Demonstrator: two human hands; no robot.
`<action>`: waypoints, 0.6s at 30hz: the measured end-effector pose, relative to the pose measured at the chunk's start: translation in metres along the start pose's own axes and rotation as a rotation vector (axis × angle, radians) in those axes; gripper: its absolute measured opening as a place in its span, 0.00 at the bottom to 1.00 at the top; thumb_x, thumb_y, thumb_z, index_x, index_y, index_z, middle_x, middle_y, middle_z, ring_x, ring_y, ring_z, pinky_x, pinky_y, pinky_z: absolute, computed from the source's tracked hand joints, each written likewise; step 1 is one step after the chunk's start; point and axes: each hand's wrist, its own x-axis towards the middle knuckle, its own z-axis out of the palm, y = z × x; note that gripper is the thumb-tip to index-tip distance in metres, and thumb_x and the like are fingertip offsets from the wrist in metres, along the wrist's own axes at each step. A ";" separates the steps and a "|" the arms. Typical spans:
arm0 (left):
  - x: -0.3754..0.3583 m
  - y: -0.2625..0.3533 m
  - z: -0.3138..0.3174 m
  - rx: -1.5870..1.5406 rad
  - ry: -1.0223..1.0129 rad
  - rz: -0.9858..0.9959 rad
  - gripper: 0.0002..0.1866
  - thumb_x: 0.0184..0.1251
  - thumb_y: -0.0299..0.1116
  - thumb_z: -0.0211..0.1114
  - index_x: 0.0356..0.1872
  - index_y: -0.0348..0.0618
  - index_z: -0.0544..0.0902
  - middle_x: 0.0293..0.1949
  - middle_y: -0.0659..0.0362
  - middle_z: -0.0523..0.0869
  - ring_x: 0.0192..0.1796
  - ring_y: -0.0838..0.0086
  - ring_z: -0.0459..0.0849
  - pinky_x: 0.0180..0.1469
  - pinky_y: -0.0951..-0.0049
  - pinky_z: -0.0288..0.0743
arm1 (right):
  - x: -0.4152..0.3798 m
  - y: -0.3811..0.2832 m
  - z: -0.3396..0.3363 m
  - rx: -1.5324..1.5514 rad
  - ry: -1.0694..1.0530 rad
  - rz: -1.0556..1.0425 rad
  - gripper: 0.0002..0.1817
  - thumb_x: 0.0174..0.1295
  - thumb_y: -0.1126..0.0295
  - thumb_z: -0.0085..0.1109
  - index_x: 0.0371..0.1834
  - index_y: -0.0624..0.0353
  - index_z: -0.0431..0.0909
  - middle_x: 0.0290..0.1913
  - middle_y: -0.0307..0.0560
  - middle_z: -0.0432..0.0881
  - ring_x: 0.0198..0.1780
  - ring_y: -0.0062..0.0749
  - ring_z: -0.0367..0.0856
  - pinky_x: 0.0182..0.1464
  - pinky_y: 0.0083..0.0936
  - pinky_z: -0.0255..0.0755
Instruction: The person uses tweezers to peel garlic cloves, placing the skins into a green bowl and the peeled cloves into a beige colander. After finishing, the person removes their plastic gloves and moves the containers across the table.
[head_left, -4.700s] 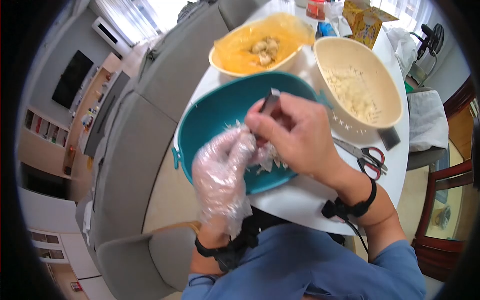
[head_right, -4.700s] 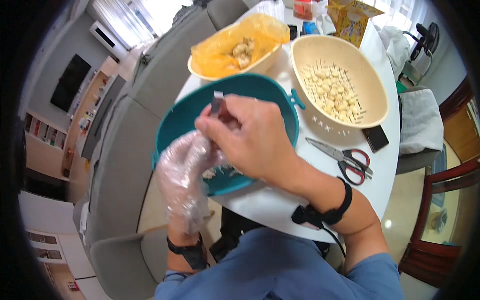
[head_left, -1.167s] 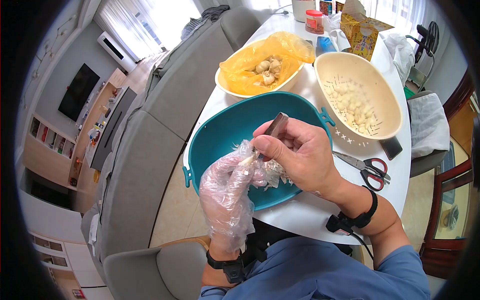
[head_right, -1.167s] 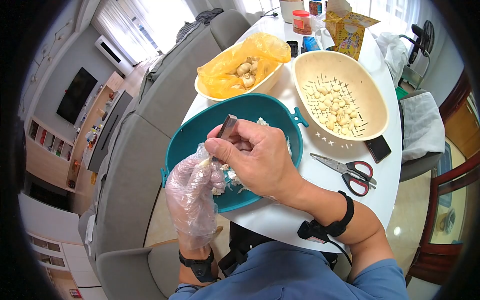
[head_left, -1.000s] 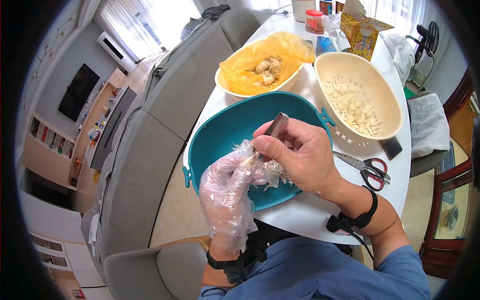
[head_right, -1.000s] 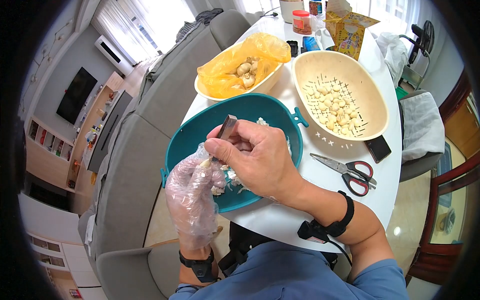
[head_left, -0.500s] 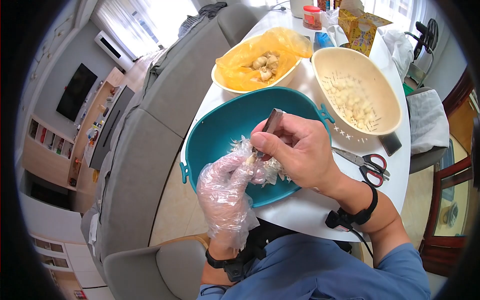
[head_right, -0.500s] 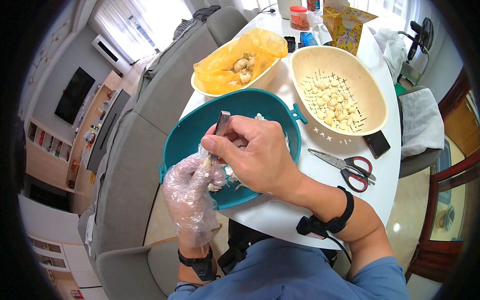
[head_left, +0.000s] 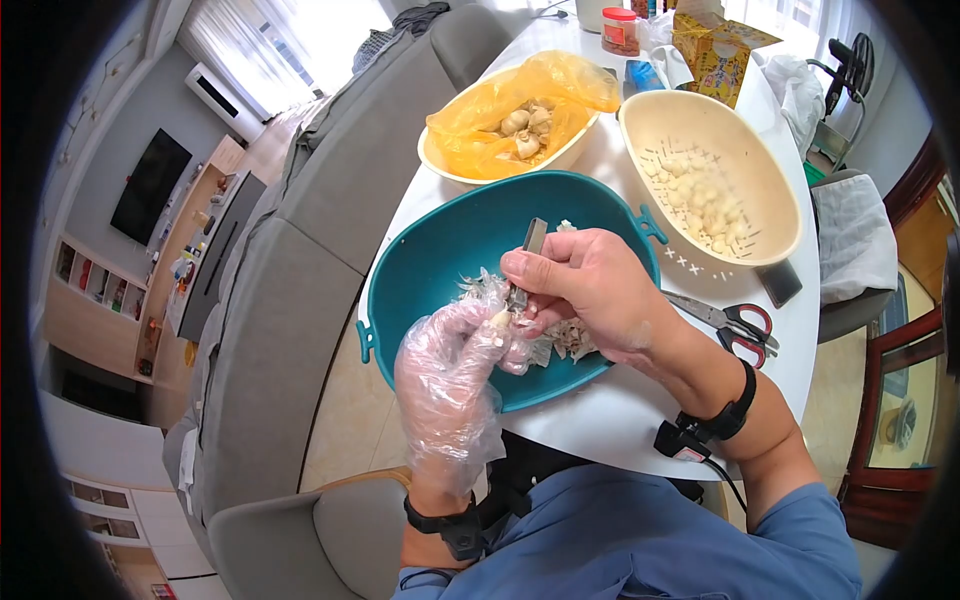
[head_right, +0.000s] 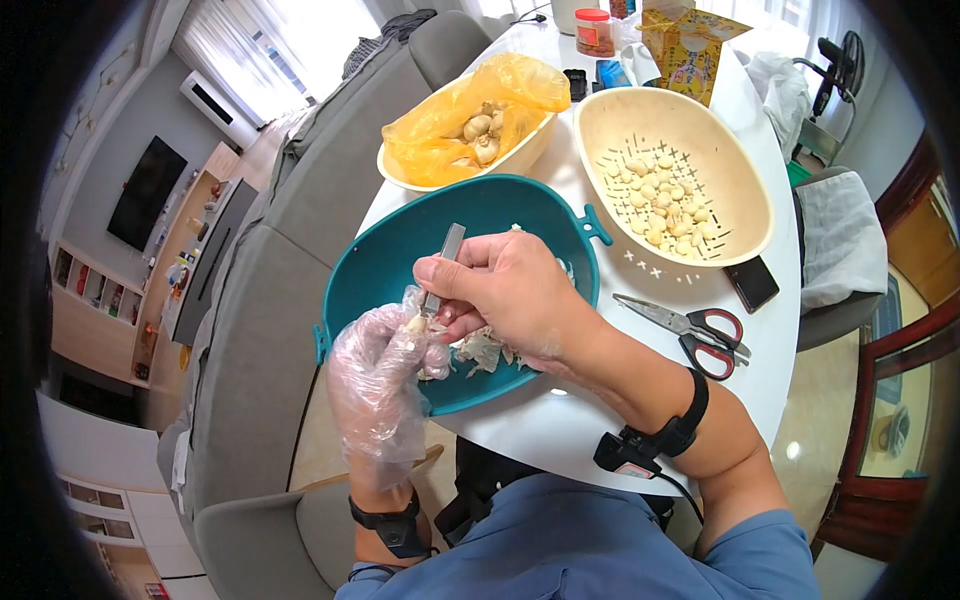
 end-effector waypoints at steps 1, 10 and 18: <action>-0.001 0.002 0.001 -0.007 0.006 -0.027 0.08 0.75 0.26 0.70 0.49 0.31 0.86 0.35 0.57 0.89 0.34 0.76 0.84 0.40 0.75 0.77 | 0.000 0.001 0.001 0.000 0.001 0.000 0.15 0.75 0.62 0.70 0.43 0.67 0.85 0.35 0.42 0.85 0.33 0.19 0.86 0.39 0.19 0.88; 0.000 0.008 0.006 0.094 0.093 -0.001 0.08 0.74 0.25 0.71 0.47 0.30 0.86 0.34 0.57 0.89 0.33 0.79 0.84 0.38 0.76 0.77 | -0.010 0.007 0.017 -0.484 0.183 -0.561 0.12 0.69 0.66 0.73 0.38 0.66 0.87 0.30 0.46 0.89 0.30 0.24 0.88 0.34 0.22 0.80; -0.006 0.007 0.005 0.257 0.153 0.020 0.08 0.75 0.27 0.72 0.46 0.31 0.87 0.31 0.59 0.87 0.32 0.80 0.83 0.37 0.78 0.77 | -0.009 0.016 0.020 -0.833 0.164 -1.059 0.07 0.61 0.73 0.76 0.35 0.62 0.86 0.28 0.47 0.84 0.28 0.37 0.86 0.30 0.27 0.76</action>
